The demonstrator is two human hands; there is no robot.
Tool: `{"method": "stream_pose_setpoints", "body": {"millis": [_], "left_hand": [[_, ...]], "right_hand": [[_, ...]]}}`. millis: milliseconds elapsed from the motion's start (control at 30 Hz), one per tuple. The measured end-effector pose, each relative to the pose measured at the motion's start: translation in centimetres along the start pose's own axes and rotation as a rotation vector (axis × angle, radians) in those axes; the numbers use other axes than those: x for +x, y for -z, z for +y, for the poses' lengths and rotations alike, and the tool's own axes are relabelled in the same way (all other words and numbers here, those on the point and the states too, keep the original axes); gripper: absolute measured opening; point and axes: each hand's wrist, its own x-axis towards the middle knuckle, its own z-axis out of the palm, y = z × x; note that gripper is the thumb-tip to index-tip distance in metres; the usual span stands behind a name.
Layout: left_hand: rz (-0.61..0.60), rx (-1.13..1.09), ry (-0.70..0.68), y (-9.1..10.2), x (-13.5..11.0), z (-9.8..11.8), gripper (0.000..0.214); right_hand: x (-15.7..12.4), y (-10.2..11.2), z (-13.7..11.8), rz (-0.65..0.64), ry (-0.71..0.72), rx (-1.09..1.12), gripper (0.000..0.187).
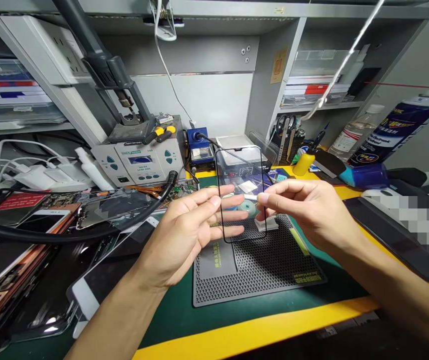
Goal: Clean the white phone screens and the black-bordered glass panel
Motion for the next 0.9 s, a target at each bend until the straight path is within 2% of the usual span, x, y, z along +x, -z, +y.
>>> {"method": "stream_pose_setpoints", "body": {"millis": [900], "left_hand": [[0.005, -0.003, 0.003, -0.11, -0.19, 0.09, 0.029]], "right_hand": [[0.06, -0.34, -0.74, 0.011, -0.056, 0.002, 0.028]]}}
